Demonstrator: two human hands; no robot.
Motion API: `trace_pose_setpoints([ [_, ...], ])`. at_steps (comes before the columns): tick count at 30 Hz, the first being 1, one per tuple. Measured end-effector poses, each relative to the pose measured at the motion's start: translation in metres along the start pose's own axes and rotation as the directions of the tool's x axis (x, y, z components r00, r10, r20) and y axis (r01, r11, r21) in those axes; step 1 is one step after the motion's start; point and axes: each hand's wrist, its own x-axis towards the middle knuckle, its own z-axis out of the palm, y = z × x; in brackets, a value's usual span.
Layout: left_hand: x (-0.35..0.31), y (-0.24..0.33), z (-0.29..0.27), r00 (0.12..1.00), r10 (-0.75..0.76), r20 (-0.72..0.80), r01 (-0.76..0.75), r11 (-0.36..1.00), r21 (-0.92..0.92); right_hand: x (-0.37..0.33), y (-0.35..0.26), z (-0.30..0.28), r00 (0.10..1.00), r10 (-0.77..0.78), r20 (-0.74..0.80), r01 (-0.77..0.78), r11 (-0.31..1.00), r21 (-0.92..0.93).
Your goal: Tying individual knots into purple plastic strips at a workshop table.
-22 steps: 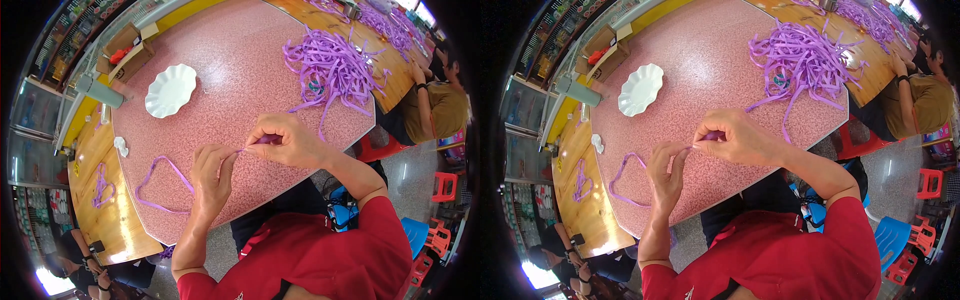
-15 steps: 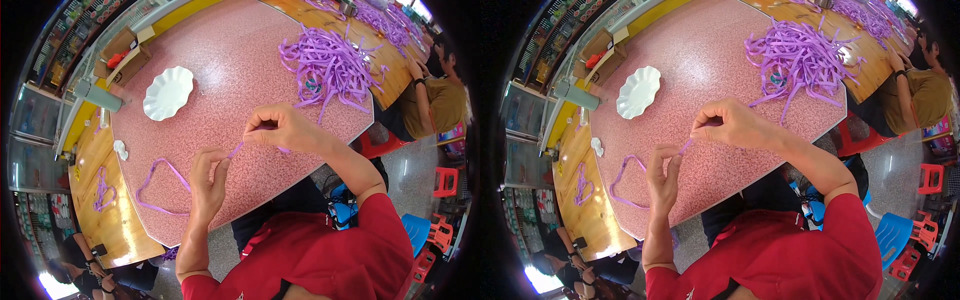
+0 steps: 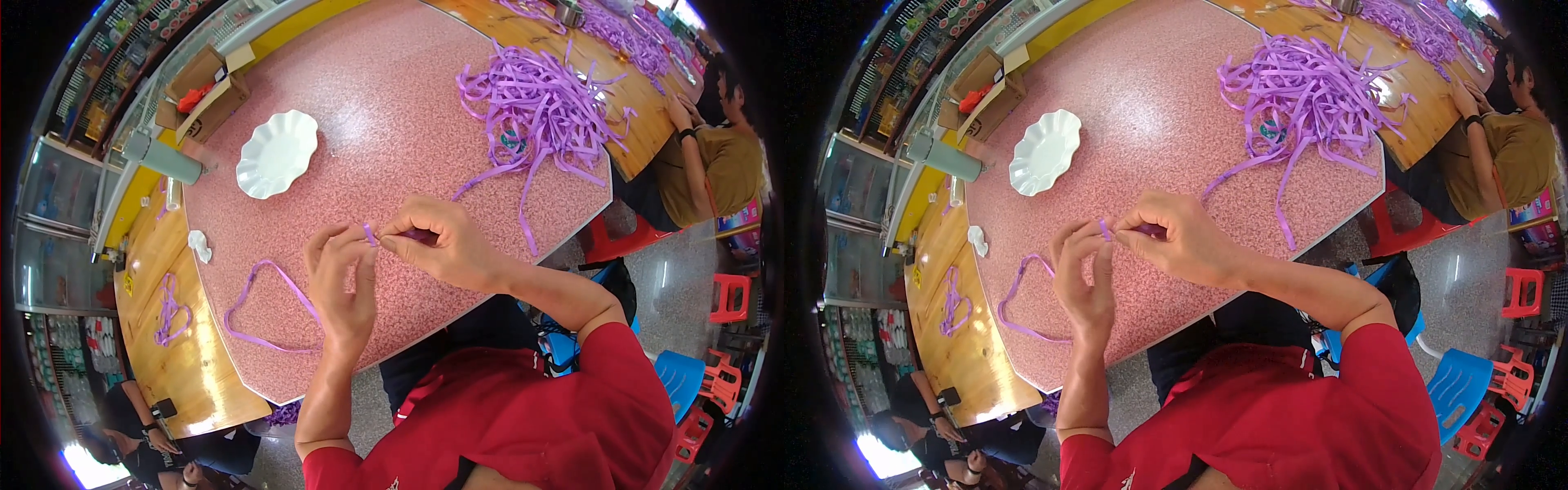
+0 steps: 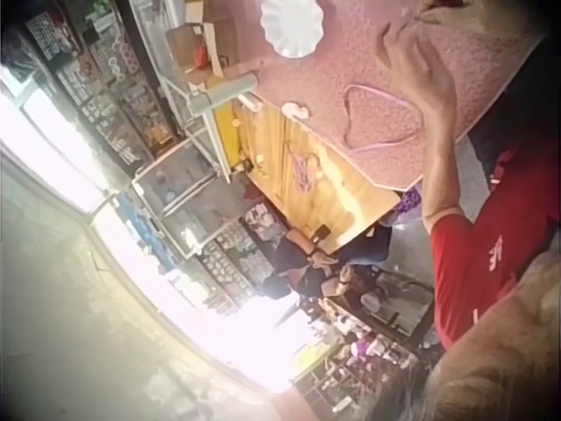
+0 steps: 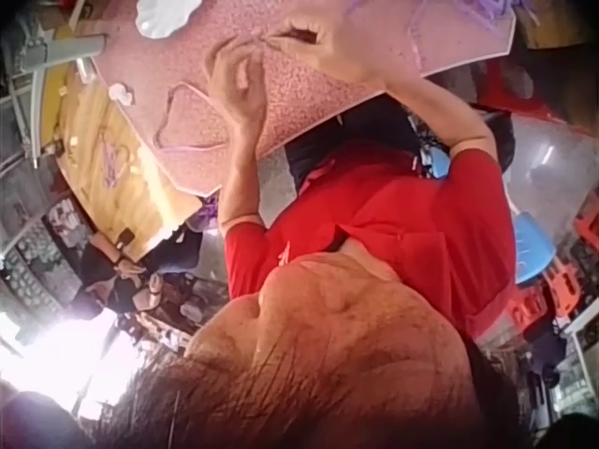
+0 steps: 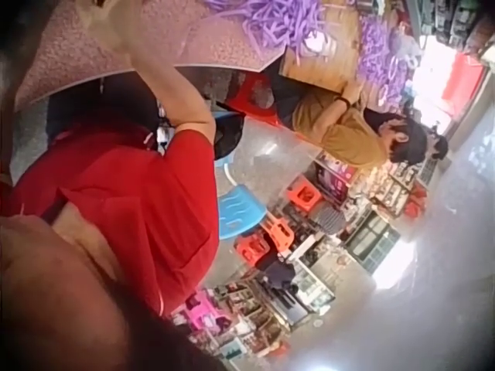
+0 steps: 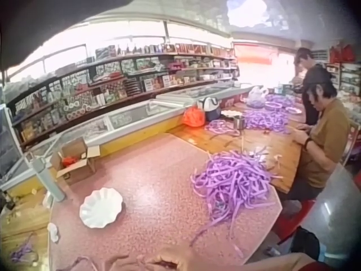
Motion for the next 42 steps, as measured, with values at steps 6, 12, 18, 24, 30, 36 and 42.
trace_pose_setpoints([
  [6, 0.009, 0.008, -0.003, 0.911, 0.291, 0.293, -0.398, 0.808, 0.434, 0.003, 0.007, -0.01, 0.897, 0.396, 0.197, -0.442, 0.816, 0.372],
  [12, 0.002, 0.008, -0.006, 0.908, 0.263, 0.327, -0.403, 0.765, 0.503, 0.008, 0.011, -0.001, 0.816, 0.49, 0.306, -0.577, 0.674, 0.461],
  [18, -0.008, -0.002, -0.008, 0.949, -0.186, 0.253, 0.246, 0.941, -0.232, -0.002, 0.015, 0.008, 0.945, 0.273, 0.181, -0.327, 0.816, 0.476],
  [24, -0.006, 0.005, -0.008, 0.882, -0.345, 0.321, 0.433, 0.862, -0.263, 0.001, 0.01, 0.0, 0.978, -0.144, 0.153, 0.13, 0.986, 0.102],
  [30, 0.001, 0.015, -0.002, 0.982, 0.077, 0.174, -0.133, 0.931, 0.339, -0.001, 0.012, 0.005, 0.956, -0.285, 0.074, 0.294, 0.931, -0.218],
  [36, 0.0, 0.005, -0.006, 0.956, 0.207, 0.207, -0.281, 0.849, 0.447, 0.0, 0.007, -0.001, 0.975, -0.202, 0.093, 0.218, 0.948, -0.232],
  [42, 0.005, 0.003, -0.011, 0.913, 0.332, 0.237, -0.404, 0.819, 0.408, 0.002, -0.004, -0.012, 0.923, 0.296, 0.248, -0.318, 0.947, 0.054],
])
